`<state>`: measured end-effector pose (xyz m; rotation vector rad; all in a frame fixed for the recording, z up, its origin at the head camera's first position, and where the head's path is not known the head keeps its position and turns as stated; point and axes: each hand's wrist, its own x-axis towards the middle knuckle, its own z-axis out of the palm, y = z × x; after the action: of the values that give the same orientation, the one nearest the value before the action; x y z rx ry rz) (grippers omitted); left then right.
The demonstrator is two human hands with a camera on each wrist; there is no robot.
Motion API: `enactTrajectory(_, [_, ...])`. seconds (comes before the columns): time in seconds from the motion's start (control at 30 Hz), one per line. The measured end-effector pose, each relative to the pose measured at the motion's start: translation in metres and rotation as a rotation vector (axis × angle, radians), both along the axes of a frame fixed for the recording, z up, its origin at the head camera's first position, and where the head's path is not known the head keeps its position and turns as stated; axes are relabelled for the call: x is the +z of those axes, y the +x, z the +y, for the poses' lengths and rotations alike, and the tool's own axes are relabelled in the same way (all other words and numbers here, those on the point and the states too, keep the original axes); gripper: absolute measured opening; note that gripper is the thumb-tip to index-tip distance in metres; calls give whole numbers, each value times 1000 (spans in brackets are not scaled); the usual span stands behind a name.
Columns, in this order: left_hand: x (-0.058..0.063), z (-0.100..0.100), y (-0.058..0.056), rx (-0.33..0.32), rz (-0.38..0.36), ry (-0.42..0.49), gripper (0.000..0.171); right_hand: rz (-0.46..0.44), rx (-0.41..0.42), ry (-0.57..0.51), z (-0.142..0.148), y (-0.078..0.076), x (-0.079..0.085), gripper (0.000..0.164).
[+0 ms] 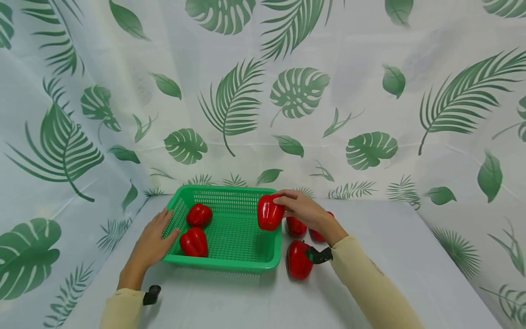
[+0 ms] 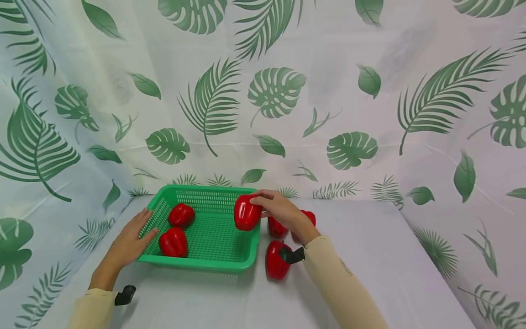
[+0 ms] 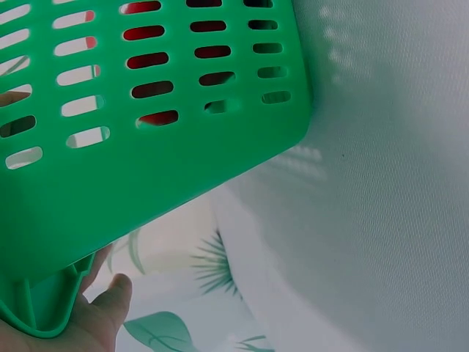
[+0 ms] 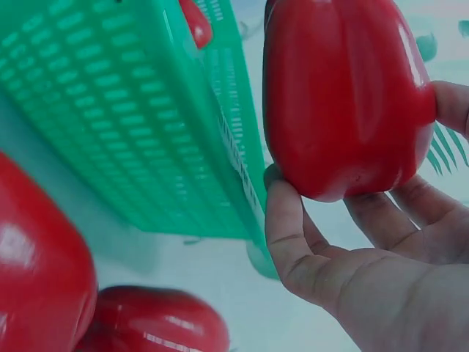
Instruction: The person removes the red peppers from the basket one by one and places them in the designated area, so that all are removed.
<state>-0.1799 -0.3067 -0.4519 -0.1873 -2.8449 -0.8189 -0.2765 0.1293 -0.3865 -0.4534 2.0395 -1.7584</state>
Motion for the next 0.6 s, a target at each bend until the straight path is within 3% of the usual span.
enactTrajectory(0.6, [3,-1,1,-3,-21,-3,69,-49,-137,-35,55,17,-15,57])
